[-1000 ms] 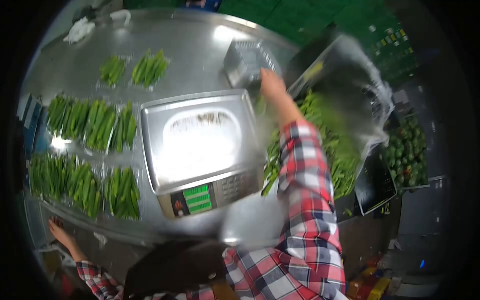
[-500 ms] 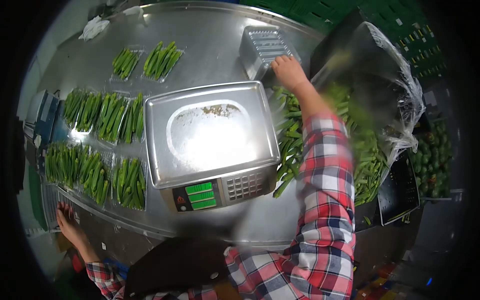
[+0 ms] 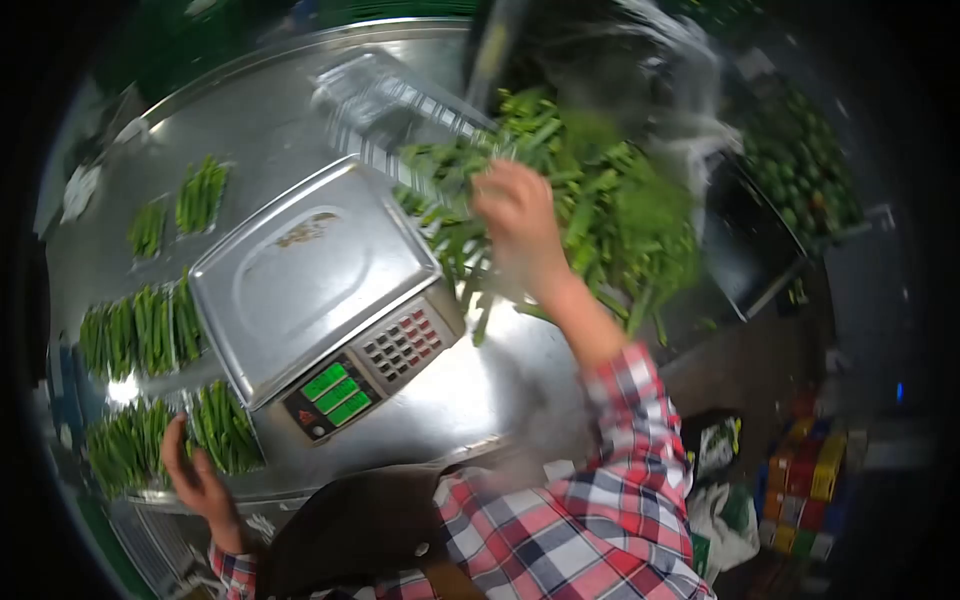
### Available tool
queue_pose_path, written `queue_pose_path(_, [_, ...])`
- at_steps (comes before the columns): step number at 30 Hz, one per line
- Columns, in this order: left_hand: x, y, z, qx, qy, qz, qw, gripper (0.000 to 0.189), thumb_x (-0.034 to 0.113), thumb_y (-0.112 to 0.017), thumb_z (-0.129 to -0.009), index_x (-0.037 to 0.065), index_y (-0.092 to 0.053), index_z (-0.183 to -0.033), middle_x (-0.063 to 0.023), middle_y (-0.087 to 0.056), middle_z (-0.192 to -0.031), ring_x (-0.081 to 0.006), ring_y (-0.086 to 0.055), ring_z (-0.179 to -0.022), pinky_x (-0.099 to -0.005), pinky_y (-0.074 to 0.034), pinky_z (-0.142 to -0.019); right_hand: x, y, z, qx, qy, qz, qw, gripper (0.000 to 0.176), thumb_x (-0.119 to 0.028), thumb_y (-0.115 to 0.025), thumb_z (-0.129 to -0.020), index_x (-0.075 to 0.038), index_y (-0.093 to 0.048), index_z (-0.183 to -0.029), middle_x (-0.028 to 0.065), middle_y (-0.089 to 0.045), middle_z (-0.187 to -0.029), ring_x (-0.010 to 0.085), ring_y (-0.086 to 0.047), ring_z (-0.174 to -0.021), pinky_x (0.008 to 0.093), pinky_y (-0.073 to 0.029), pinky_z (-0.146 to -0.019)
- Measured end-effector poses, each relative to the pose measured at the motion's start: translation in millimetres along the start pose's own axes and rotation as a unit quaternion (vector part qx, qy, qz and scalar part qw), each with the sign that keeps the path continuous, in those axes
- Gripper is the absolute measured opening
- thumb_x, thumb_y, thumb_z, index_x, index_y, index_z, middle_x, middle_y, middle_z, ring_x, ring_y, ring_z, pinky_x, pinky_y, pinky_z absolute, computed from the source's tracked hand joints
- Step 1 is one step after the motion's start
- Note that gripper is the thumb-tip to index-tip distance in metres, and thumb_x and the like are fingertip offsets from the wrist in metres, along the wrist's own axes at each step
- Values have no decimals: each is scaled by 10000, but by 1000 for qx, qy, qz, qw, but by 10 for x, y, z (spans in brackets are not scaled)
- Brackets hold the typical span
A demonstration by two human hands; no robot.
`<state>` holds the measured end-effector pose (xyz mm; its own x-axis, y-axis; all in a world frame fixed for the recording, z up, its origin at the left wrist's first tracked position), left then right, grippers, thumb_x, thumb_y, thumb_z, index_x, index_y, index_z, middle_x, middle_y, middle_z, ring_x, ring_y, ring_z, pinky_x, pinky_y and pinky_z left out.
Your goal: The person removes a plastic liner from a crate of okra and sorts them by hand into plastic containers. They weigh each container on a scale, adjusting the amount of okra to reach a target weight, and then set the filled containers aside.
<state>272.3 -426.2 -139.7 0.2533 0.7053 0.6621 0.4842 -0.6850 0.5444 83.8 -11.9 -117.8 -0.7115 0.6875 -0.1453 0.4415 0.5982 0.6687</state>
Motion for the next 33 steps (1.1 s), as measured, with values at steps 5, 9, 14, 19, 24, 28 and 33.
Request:
queue_pose_path(5, [1003,-899,-39,-227,-366,211,878,309,127,-627,-753,65,-551,-1046,-156,-541,-1096,-304,-530,-1037,-459,-395,-908,-680,887,1542,-142,-155,14,977,260,52,-577,-620,-52,-522,-852,178,-523,-1131,393,-479,-1084,473,-386,-907])
queue_pose_path(9, [1525,-2021,375,-461,-320,265,784,373,234,-665,-733,75,-571,-1057,-117,-508,-1169,-288,-489,-1090,-463,-372,-931,-1099,1000,2345,-195,-252,-20,948,316,68,-575,-591,-54,-527,-878,182,-510,-1144,360,-502,-1058,420,-425,-881])
queue_pose_path(14, [1111,-2905,1213,-539,-347,86,763,315,237,-634,-754,112,-600,-1042,-82,-486,-1232,-265,-407,-1191,-479,-332,-964,-854,941,2887,-222,-301,38,927,225,59,-570,-667,-30,-534,-871,168,-516,-1127,328,-551,-953,366,-466,-792])
queue_pose_path(19, [1129,-2959,1365,-543,-297,53,784,192,195,-639,-750,137,-650,-932,-57,-505,-1217,-260,-418,-1190,-479,-318,-975,201,921,2936,-141,-552,48,820,200,-208,-619,-778,-24,-549,-811,158,-519,-852,338,-529,-835,423,-440,-730])
queue_pose_path(24, [1518,-2953,1046,-477,-124,104,864,155,112,-621,-764,50,-638,-905,-82,-624,-969,-258,-558,-981,-427,-386,-914,592,540,2827,-220,-554,48,802,281,-268,-638,-738,-1,-551,-749,167,-568,-785,336,-569,-741,413,-459,-672])
queue_pose_path(28, [1749,-3108,1001,-513,72,180,836,150,93,-579,-819,33,-630,-947,-94,-623,-958,-209,-575,-954,-349,-439,-848,480,975,2790,-144,-618,-60,771,267,-264,-619,-733,-3,-573,-763,183,-600,-766,350,-589,-717,413,-463,-653])
queue_pose_path(33, [1823,-3518,1376,-554,349,430,622,299,131,-489,-910,-10,-488,-1174,-110,-590,-1042,-179,-558,-975,-299,-450,-843,41,1130,3088,-249,-617,-64,744,235,-228,-626,-739,-22,-575,-839,174,-592,-797,348,-582,-730,402,-469,-663])
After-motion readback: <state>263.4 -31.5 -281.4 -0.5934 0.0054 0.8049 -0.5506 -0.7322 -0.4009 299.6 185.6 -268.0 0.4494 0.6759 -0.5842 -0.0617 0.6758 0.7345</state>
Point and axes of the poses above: each hand's wrist, its own z-axis away from the middle knuckle, its own y-axis out of the back of the hand, x = y × z, the point moved 4 cm from there along -z, towards the middle knuckle
